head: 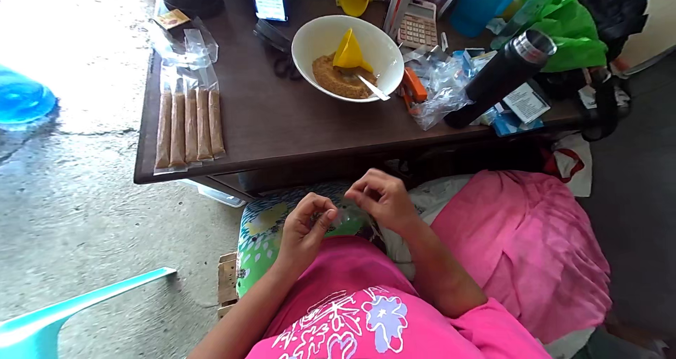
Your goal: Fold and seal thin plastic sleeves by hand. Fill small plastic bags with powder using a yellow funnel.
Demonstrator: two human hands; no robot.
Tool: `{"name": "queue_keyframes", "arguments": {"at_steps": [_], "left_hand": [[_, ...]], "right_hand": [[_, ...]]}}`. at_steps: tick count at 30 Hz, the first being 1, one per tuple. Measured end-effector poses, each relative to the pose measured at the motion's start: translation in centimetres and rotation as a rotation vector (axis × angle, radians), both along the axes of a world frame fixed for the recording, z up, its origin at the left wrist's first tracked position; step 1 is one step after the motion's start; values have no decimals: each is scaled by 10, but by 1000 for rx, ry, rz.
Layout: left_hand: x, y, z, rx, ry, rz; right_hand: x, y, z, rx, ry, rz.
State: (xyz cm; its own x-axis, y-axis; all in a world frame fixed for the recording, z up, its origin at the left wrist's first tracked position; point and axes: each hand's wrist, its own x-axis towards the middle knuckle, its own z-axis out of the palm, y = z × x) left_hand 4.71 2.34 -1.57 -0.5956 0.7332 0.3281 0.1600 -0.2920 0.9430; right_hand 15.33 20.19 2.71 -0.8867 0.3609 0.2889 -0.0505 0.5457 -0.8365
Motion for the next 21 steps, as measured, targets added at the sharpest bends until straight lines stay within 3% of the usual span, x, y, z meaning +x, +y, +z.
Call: {"name": "queue_keyframes", "arguments": {"at_steps": [3, 7, 12, 17, 21], "left_hand": [[1, 0, 0, 8, -29, 22], [-1, 0, 1, 8, -71, 83], [2, 2, 1, 15, -90, 89], [1, 0, 2, 0, -102, 104], [0, 1, 1, -1, -112, 91]], "right_hand": [[7, 33, 3, 284, -9, -352], [6, 91, -4, 442, -174, -703], [-10, 127, -6, 402, -429, -740], [-20, 137, 1, 374, -539, -597], [-22, 132, 9, 455, -725, -737]]}}
